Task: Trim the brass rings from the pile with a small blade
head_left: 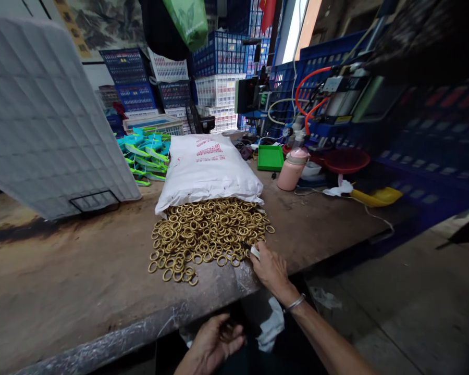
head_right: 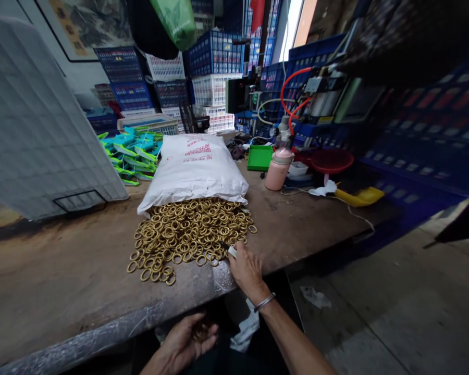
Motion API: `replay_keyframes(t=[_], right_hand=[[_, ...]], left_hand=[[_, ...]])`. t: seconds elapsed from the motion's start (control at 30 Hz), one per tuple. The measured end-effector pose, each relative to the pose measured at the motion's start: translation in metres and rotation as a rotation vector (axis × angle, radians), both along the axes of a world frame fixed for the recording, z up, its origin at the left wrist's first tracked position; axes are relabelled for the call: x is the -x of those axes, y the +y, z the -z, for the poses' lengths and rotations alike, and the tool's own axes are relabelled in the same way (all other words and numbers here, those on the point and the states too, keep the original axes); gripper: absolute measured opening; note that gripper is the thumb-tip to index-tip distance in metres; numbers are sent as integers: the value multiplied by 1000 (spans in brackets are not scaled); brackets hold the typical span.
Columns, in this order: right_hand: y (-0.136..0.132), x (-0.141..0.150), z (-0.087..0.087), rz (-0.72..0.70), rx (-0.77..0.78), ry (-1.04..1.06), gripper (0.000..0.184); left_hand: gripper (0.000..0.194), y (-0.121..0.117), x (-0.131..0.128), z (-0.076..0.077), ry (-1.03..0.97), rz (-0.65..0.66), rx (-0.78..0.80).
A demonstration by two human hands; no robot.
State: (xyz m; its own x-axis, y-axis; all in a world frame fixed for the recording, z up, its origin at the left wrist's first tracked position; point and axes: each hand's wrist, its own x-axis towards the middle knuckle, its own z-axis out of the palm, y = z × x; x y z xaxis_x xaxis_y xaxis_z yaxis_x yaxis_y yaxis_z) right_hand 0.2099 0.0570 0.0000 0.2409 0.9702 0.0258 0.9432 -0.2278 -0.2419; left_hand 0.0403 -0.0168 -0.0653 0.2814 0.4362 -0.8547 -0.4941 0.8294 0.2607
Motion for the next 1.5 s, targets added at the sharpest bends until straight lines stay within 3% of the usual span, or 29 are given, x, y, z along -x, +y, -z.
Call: replay_keyframes(t=[0.07,0.43,0.53,0.6,0.67,0.77,0.87,1.03,1.3,1.5], right_hand=[[1,2,0,4,19,-11,14],[2,-3,3,9,36,41,13],[1,-4,7,-15,-17,189,10],[-1,0,11,-68,-90,353,10],[-5,8,15,-123,-179,519,13],[-13,26,17,-180,-254,686,17],[-19,43,14,-207,-254,788,17],[-23,54,10,-191,-260,872,17],[-30,53,15,-246,-221,900,14],[-30,47,-5,-301,-60,960,24]], left_hand=[[6,1,-1,7,-5,-61,-14],[15,-3,-1,28,68,22,-127],[22,-5,1,18,98,254,-302],[26,-7,1,0,116,445,-582],[29,-6,-2,-24,195,515,-811],[32,2,-7,-60,332,398,-817],[34,15,-11,-77,453,200,-813],[30,30,-10,-70,500,40,-901],[31,32,-5,-67,557,100,-840],[20,33,7,-65,794,159,-1152]])
